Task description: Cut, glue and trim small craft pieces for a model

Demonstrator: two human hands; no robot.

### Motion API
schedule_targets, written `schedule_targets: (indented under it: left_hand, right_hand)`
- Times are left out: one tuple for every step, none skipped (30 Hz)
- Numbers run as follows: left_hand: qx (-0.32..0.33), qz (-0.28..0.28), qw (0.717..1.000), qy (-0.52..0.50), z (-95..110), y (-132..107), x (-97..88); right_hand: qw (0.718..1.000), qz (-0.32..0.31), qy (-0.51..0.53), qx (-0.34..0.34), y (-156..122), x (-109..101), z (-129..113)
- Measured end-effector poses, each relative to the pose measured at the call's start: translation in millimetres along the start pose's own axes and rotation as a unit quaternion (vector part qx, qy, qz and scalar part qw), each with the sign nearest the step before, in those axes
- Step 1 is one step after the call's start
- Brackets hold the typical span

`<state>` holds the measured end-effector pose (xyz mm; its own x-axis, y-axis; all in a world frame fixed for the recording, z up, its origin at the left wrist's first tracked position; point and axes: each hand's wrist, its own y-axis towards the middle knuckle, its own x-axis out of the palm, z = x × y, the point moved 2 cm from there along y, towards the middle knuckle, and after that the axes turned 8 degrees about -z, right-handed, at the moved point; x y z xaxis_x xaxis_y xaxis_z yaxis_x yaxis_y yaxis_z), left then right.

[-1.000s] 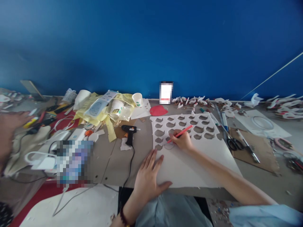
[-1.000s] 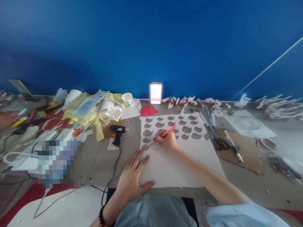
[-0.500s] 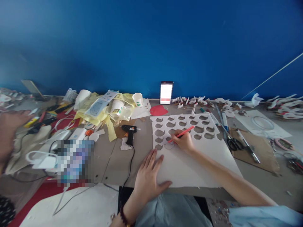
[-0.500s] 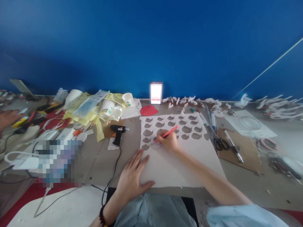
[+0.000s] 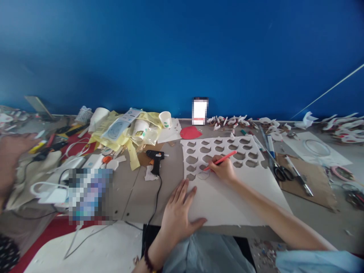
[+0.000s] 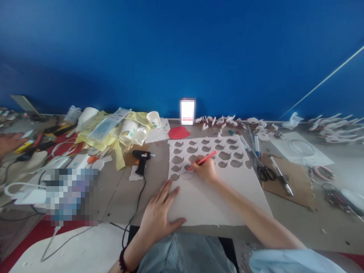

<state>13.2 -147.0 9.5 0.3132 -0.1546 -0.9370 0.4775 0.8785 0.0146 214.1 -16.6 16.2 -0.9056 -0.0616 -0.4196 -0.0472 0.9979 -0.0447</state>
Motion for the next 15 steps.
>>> schedule_targets:
  left_hand:
    - [0.001,0.001,1.000,-0.001,0,0,-0.2]
    - [0.001,0.002,1.000,-0.002,0,0,-0.2]
    - [0.001,0.002,1.000,-0.003,0,0,-0.2]
    - [0.000,0.002,1.000,-0.003,0,0,-0.2]
    - [-0.001,0.001,1.000,-0.003,0,0,0.0]
    - [-0.002,0.000,1.000,-0.003,0,0,0.2]
    - [-0.002,-0.001,1.000,-0.002,-1,0,0.4]
    - [-0.002,0.000,1.000,-0.001,-1,0,0.6]
    - [-0.001,0.001,1.000,-0.001,-1,0,0.8]
    - [-0.001,0.001,1.000,-0.001,-1,0,1.0]
    - [-0.001,0.000,1.000,-0.001,-1,0,1.2]
    - [-0.002,-0.001,1.000,-0.002,-1,1,1.3]
    - [-0.002,-0.003,1.000,-0.004,-1,1,1.3]
    - [-0.003,-0.005,1.000,-0.006,-1,1,1.2]
    - [-0.003,-0.008,1.000,-0.008,-1,1,0.9]
  right_hand:
    - [1.000,-0.002,-0.002,0.003,0,-1,0]
    - [1.000,-0.003,-0.005,0.006,1,-1,1]
    - [1.000,-0.002,-0.006,0.006,1,-3,2]
    - [1.000,0.001,-0.007,0.006,2,-5,3]
    - [1.000,0.008,-0.007,0.007,3,-8,4]
    - [1.000,0.017,-0.006,0.009,4,-11,5]
    - [1.000,0.027,-0.005,0.011,5,-14,7]
    - [0.999,0.036,-0.003,0.015,6,-17,8]
    - [0.999,0.041,-0.001,0.018,7,-19,9]
    - [0.999,0.042,0.002,0.019,8,-21,10]
    - [0.999,0.039,0.011,0.019,9,-23,11]
    - [0.999,0.035,0.024,0.018,9,-24,12]
    - [0.998,0.035,0.043,0.020,10,-25,12]
    - [0.997,0.036,0.063,0.025,11,-25,13]
    - [0.995,0.044,0.084,0.029,11,-26,14]
